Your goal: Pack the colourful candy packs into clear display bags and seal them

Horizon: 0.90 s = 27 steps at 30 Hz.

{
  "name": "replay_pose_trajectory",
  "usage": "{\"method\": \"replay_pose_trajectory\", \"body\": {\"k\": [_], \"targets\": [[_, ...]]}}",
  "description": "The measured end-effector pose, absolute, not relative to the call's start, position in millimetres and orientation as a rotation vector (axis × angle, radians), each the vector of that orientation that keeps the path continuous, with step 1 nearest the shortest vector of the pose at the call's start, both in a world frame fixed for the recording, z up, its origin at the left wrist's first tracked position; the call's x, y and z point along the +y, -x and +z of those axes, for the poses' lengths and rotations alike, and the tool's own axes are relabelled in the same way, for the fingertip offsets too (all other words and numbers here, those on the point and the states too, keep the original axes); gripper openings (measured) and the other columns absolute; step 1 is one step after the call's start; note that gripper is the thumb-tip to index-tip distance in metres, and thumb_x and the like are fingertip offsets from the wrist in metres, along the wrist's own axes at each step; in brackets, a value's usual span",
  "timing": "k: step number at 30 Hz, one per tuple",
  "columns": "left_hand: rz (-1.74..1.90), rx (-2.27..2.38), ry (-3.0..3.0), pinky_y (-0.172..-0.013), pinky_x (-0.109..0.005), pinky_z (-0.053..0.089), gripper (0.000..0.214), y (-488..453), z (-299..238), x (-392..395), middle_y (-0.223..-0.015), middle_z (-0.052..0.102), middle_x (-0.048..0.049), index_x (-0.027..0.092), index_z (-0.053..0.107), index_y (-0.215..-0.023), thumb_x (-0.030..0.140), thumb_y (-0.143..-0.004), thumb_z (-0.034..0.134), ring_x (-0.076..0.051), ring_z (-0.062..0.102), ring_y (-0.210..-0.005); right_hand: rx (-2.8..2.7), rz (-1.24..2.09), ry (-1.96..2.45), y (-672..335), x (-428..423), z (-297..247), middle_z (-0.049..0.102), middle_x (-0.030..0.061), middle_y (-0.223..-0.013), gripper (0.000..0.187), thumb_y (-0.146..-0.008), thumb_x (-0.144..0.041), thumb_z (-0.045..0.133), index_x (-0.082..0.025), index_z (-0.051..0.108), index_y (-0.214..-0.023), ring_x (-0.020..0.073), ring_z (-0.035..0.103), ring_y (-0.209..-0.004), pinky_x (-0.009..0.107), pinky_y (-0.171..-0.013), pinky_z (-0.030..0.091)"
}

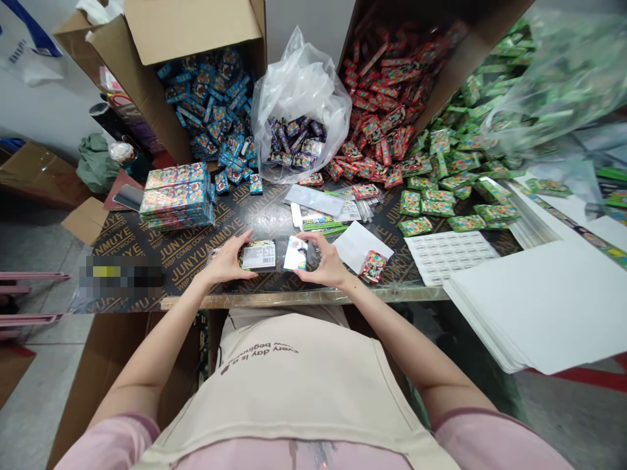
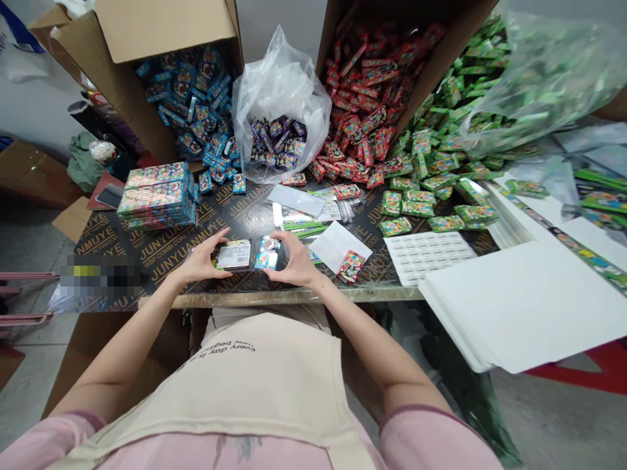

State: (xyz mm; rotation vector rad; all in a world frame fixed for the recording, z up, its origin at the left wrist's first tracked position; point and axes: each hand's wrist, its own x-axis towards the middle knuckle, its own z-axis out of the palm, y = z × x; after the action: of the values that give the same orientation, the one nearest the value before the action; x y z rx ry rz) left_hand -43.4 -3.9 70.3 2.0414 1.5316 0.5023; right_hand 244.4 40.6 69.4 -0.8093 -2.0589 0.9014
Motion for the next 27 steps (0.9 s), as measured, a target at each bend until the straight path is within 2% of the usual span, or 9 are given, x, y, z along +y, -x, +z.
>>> {"method": "replay_pose_trajectory", "body": {"k": [3, 8, 13, 17, 19, 22, 24, 27], "targets": [[0.489, 1.436, -2.082, -0.111, -0.047, 0.032, 0.108, 41, 75, -4, -0.130, 0.057, -0.0130, 0.017, 0.024, -0.150, 0.040, -0.061, 0.080, -0.030, 0.052, -0.122, -2.166, 1.130, 0.753, -248, 48, 77, 0.062, 0.0055, -0.110, 0.057, -0.061, -0.029, 0.072, -0.022, 0.050, -0.113, 0.0245, 0.062, -0.107, 0.038, -0.094, 0.047], [0.463, 1.361, -2.142, -0.117, -0.051, 0.020, 0.104, 33, 77, -7, -0.127, 0.059, -0.0088, 0.020, 0.027, -0.149, 0.042, -0.062, 0.079, -0.029, 0.053, -0.123, -2.356, 0.939, 0.715, -245, 47, 78, 0.061, 0.0087, -0.113, 0.063, -0.057, -0.029, 0.076, -0.020, 0.050, -0.114, 0.0276, 0.058, -0.106, 0.043, -0.094, 0.047], [0.547, 1.418, -2.105, -0.115, -0.050, 0.026, 0.104, 26, 70, -10, -0.126, 0.059, -0.0095, 0.020, 0.029, -0.148, 0.044, -0.060, 0.080, -0.029, 0.053, -0.122, -2.377, 0.841, 0.670, -243, 42, 74, 0.061, 0.0106, -0.119, 0.058, -0.070, -0.037, 0.074, -0.021, 0.050, -0.120, 0.0281, 0.056, -0.112, 0.045, -0.098, 0.044], [0.663, 1.519, -2.037, -0.108, -0.047, 0.037, 0.107, 23, 67, -9, -0.125, 0.058, -0.0113, 0.019, 0.026, -0.148, 0.045, -0.060, 0.080, -0.029, 0.054, -0.118, -2.145, 0.685, 0.808, -244, 36, 65, 0.057, 0.0119, -0.131, 0.065, -0.077, -0.053, 0.069, -0.024, 0.045, -0.130, 0.0297, 0.050, -0.124, 0.049, -0.105, 0.036], [0.705, 1.562, -2.023, -0.108, -0.047, 0.036, 0.107, 21, 67, -7, -0.125, 0.058, -0.0116, 0.019, 0.025, -0.149, 0.043, -0.060, 0.081, -0.030, 0.054, -0.118, -2.033, 0.597, 0.905, -242, 31, 59, 0.062, 0.0102, -0.125, 0.058, -0.084, -0.052, 0.062, -0.026, 0.044, -0.132, 0.0294, 0.052, -0.122, 0.052, -0.107, 0.030], [0.714, 1.571, -2.022, -0.109, -0.049, 0.034, 0.109, 15, 67, -1, -0.123, 0.059, -0.0113, 0.020, 0.025, -0.149, 0.042, -0.059, 0.081, -0.030, 0.054, -0.119, -2.080, 0.634, 0.913, -234, 22, 53, 0.065, 0.0084, -0.123, 0.044, -0.094, -0.044, 0.048, -0.027, 0.042, -0.134, 0.0262, 0.059, -0.114, 0.052, -0.108, 0.025], [0.701, 1.560, -2.034, -0.109, -0.050, 0.034, 0.109, 11, 66, 5, -0.123, 0.059, -0.0112, 0.021, 0.024, -0.149, 0.041, -0.059, 0.081, -0.031, 0.054, -0.118, -2.150, 0.663, 0.875, -229, 24, 49, 0.064, 0.0085, -0.125, 0.043, -0.096, -0.043, 0.044, -0.027, 0.041, -0.135, 0.0251, 0.060, -0.111, 0.051, -0.108, 0.024], [0.667, 1.604, -2.067, -0.107, -0.051, 0.034, 0.108, 9, 59, 14, -0.125, 0.057, -0.0120, 0.021, 0.025, -0.149, 0.040, -0.059, 0.081, -0.032, 0.053, -0.117, -2.069, 0.557, 0.964, -222, 58, 46, 0.068, 0.0078, -0.114, 0.041, -0.094, -0.042, 0.046, -0.026, 0.045, -0.133, 0.0260, 0.058, -0.112, 0.050, -0.106, 0.026]]}}
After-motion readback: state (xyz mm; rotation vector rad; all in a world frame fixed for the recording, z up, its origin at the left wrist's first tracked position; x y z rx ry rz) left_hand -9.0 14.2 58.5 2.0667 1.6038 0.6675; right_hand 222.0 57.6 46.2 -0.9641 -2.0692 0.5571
